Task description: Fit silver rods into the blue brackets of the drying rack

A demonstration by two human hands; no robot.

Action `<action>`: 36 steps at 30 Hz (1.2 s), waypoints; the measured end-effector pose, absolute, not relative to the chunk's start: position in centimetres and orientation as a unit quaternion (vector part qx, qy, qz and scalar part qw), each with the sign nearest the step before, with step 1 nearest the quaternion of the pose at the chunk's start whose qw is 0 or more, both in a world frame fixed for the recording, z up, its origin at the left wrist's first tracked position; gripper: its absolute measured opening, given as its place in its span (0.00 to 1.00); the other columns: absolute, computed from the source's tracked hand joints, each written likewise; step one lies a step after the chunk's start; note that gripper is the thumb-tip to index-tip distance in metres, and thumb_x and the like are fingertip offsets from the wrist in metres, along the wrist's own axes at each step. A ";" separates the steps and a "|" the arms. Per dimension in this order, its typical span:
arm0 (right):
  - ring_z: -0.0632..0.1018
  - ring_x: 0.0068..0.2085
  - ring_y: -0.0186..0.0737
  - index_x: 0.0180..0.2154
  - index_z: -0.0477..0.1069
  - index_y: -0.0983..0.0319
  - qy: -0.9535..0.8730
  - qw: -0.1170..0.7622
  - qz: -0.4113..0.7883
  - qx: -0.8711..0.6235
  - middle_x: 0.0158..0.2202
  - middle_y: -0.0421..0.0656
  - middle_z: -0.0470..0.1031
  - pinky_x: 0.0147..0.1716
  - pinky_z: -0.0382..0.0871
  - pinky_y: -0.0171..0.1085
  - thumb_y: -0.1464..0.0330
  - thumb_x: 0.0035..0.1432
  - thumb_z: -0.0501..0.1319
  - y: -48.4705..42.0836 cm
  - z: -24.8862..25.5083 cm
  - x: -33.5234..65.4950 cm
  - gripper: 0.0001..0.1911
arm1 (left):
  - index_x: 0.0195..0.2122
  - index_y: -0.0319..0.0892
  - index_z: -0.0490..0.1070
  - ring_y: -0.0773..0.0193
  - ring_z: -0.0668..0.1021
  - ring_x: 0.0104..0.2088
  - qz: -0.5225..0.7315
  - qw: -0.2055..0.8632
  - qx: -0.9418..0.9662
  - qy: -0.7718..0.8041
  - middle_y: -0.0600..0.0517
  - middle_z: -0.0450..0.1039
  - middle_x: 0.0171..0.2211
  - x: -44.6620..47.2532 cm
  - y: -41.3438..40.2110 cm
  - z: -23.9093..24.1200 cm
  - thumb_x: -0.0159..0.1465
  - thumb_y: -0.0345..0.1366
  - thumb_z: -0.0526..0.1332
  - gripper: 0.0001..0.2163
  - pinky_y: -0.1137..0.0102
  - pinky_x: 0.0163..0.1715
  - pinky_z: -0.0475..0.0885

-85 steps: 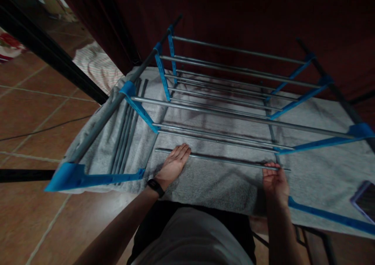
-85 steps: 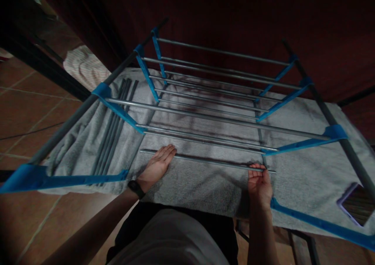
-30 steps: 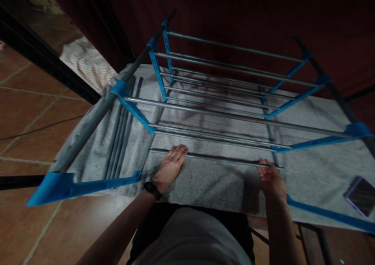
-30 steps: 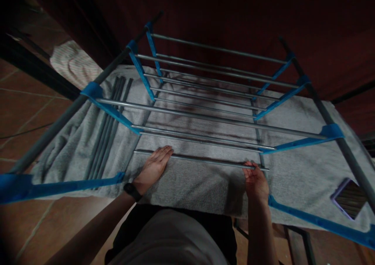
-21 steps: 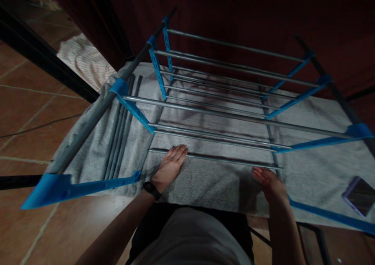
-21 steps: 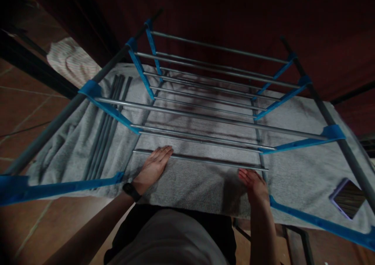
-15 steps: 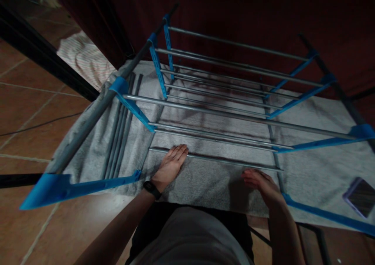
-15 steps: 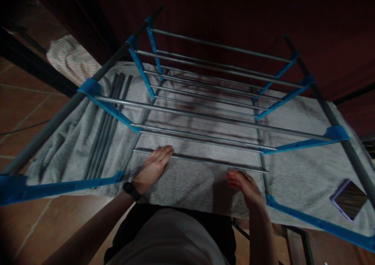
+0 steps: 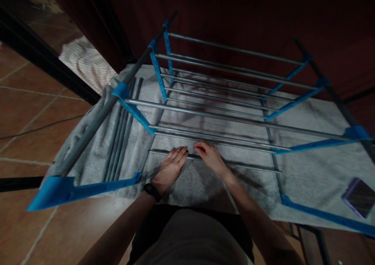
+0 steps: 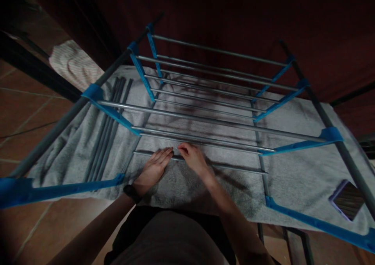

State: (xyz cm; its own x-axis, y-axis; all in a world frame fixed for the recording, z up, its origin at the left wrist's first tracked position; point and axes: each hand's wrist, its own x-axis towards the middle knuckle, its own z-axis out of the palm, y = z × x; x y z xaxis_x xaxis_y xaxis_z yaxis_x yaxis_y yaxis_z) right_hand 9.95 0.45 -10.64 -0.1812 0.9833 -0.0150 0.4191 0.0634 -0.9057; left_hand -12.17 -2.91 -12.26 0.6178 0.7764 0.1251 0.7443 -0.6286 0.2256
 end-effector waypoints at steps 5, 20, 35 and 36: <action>0.82 0.46 0.40 0.43 0.77 0.56 -0.717 0.270 0.352 -0.538 0.45 0.42 0.83 0.50 0.73 0.38 0.73 0.68 0.59 1.6 -11.5 7.9 0.09 | 0.67 0.35 0.65 0.53 0.68 0.69 0.106 0.066 0.899 0.420 0.38 0.69 0.66 -12.2 -2.9 -12.4 0.66 0.21 0.52 0.27 0.55 0.68 0.61; 0.81 0.51 0.39 0.48 0.73 0.59 -0.817 0.111 0.254 -0.505 0.50 0.46 0.80 0.50 0.73 0.36 0.69 0.75 0.51 1.7 -9.9 7.3 0.12 | 0.65 0.36 0.67 0.53 0.69 0.68 0.102 0.069 0.897 0.424 0.39 0.71 0.65 -12.2 -2.8 -12.3 0.66 0.20 0.52 0.26 0.55 0.68 0.62; 0.81 0.48 0.40 0.50 0.71 0.61 -0.898 0.008 0.124 -0.423 0.49 0.47 0.78 0.46 0.75 0.36 0.76 0.71 0.54 2.2 -8.9 7.4 0.11 | 0.66 0.34 0.66 0.53 0.70 0.67 0.101 0.060 0.901 0.419 0.37 0.72 0.64 -12.3 -2.8 -12.8 0.66 0.21 0.53 0.26 0.55 0.68 0.61; 0.81 0.48 0.40 0.50 0.71 0.61 -0.899 0.008 0.122 -0.422 0.49 0.47 0.78 0.46 0.75 0.36 0.76 0.71 0.54 2.2 -8.8 7.4 0.11 | 0.66 0.35 0.66 0.53 0.70 0.67 0.101 0.063 0.900 0.420 0.37 0.72 0.64 -12.3 -2.8 -12.8 0.66 0.21 0.53 0.26 0.55 0.68 0.61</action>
